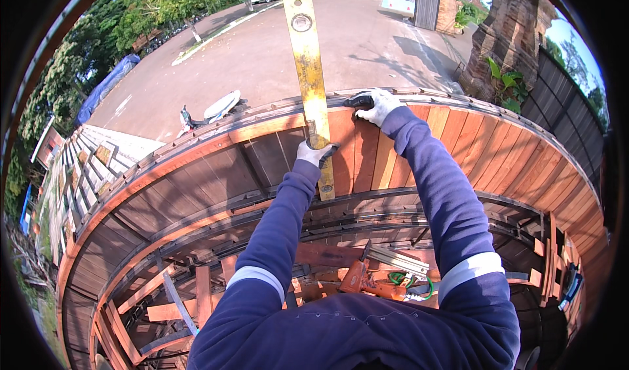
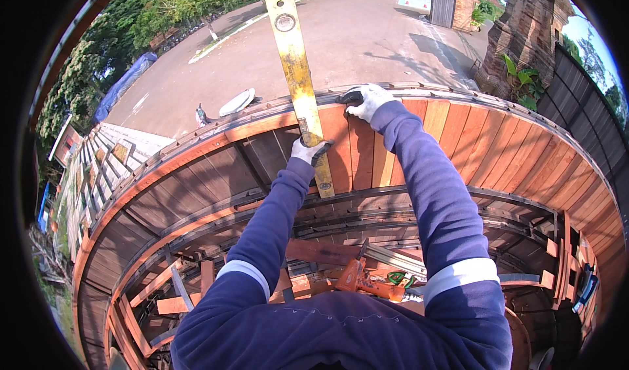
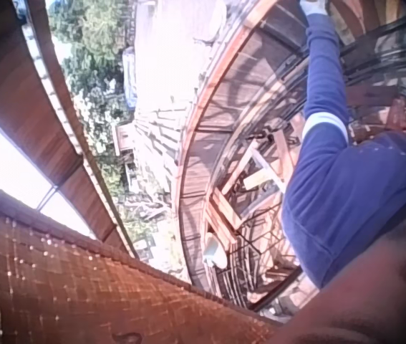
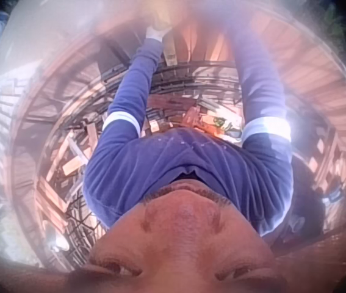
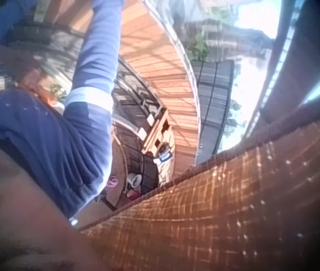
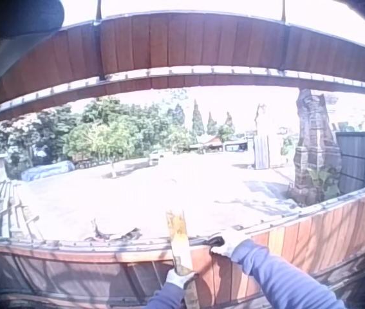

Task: The person installs wooden planks onto a curved roof structure. They use a spirit level to check alignment and a nail gun to secure the planks in place. The person repeatedly positions planks, checks their level, and fastens them to the roof frame.

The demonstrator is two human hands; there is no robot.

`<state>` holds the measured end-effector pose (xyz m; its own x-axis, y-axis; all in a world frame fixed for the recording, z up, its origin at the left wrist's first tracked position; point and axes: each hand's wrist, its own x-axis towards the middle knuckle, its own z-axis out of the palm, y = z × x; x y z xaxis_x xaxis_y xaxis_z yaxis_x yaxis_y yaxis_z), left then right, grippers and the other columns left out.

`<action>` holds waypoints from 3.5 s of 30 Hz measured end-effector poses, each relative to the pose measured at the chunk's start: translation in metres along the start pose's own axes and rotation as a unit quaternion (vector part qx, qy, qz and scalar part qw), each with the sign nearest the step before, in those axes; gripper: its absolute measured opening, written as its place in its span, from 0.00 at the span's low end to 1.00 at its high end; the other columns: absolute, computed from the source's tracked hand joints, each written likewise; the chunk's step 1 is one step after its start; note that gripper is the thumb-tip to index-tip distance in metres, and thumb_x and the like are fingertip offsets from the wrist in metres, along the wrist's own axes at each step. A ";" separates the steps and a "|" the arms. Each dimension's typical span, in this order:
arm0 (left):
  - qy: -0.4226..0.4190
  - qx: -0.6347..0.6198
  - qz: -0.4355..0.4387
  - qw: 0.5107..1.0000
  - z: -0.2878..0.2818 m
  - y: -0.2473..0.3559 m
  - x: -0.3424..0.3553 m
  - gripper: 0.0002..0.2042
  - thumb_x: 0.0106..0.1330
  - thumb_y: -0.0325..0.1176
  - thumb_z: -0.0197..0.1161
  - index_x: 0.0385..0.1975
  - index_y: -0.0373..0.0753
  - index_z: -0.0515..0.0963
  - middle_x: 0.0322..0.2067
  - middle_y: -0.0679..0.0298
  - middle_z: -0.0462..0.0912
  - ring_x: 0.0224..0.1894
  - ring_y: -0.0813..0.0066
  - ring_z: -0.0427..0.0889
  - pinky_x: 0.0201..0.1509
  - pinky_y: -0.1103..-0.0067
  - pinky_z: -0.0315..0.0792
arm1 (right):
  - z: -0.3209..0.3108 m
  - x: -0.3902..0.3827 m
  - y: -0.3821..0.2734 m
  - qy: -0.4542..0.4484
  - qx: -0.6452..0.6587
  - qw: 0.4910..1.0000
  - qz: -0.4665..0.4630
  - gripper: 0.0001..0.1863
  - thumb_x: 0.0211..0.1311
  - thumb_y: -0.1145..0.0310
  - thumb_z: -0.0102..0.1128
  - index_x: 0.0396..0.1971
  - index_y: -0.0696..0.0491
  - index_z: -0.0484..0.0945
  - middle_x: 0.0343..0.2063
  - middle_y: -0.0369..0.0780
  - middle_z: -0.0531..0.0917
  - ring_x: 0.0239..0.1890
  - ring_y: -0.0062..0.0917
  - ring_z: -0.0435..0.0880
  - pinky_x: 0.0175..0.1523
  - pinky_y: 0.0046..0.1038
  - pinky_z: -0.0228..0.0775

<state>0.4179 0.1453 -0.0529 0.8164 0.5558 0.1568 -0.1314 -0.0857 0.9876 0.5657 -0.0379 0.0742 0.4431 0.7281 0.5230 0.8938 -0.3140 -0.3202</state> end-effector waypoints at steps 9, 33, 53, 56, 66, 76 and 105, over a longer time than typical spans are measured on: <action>0.004 0.017 0.005 1.000 -0.002 -0.008 0.004 0.16 0.47 0.36 0.79 0.30 0.36 0.81 0.25 0.71 0.82 0.25 0.85 0.74 0.30 0.80 0.72 | 0.005 0.002 0.009 -0.015 -0.007 1.000 -0.008 0.19 0.51 0.55 0.66 0.45 0.42 0.81 0.42 0.44 0.82 0.49 0.38 0.78 0.57 0.34 0.70; -0.019 -0.068 0.002 0.998 0.006 0.005 -0.006 0.07 0.56 0.21 0.69 0.34 0.31 0.80 0.29 0.64 0.84 0.28 0.77 0.82 0.35 0.81 0.76 | -0.037 -0.205 -0.087 0.030 0.296 0.941 0.162 0.25 0.57 0.78 0.61 0.57 0.56 0.72 0.30 0.35 0.81 0.30 0.14 0.77 0.37 0.20 0.72; 0.034 -0.030 0.035 0.998 -0.018 -0.044 0.030 0.16 0.50 0.23 0.75 0.39 0.30 0.79 0.34 0.62 0.84 0.29 0.76 0.81 0.35 0.79 0.76 | 0.028 -0.391 -0.166 -0.364 -0.063 0.922 0.114 0.37 0.55 0.54 0.56 0.64 0.54 0.62 0.46 0.47 0.80 0.49 0.40 0.78 0.64 0.44 0.57; 0.029 -0.053 0.040 0.997 -0.010 -0.034 0.026 0.15 0.49 0.23 0.75 0.36 0.31 0.80 0.30 0.65 0.83 0.27 0.79 0.78 0.32 0.80 0.74 | 0.016 -0.385 -0.169 -0.341 -0.068 0.932 0.105 0.38 0.54 0.56 0.58 0.65 0.55 0.61 0.43 0.46 0.80 0.48 0.40 0.79 0.62 0.42 0.60; -0.008 -0.040 0.010 0.999 0.006 -0.001 -0.002 0.14 0.50 0.22 0.72 0.38 0.31 0.80 0.31 0.63 0.84 0.30 0.77 0.83 0.36 0.81 0.76 | -0.100 -0.290 -0.183 0.113 0.000 0.992 0.046 0.23 0.50 0.71 0.59 0.48 0.61 0.74 0.33 0.44 0.83 0.35 0.37 0.82 0.41 0.31 0.73; -0.011 -0.129 0.015 0.991 -0.001 -0.014 0.003 0.14 0.47 0.23 0.76 0.34 0.34 0.80 0.29 0.69 0.83 0.26 0.83 0.77 0.31 0.83 0.74 | -0.089 -0.246 -0.183 0.229 0.467 0.803 0.292 0.08 0.62 0.75 0.55 0.39 0.60 0.74 0.27 0.38 0.78 0.28 0.19 0.76 0.31 0.22 0.66; 0.025 0.130 0.058 0.989 -0.007 -0.019 0.012 0.19 0.48 0.35 0.77 0.39 0.34 0.82 0.34 0.57 0.87 0.34 0.70 0.85 0.42 0.76 0.77 | 0.051 -0.148 -0.111 0.156 0.194 0.955 0.161 0.19 0.48 0.69 0.67 0.42 0.56 0.77 0.33 0.44 0.85 0.36 0.35 0.86 0.42 0.31 0.77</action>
<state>0.4260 0.1593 -0.0702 0.7744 0.5698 0.2749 -0.0673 -0.3579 0.9313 0.3979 -0.0797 -0.0076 0.7442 0.3949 0.5387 0.6414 -0.1978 -0.7412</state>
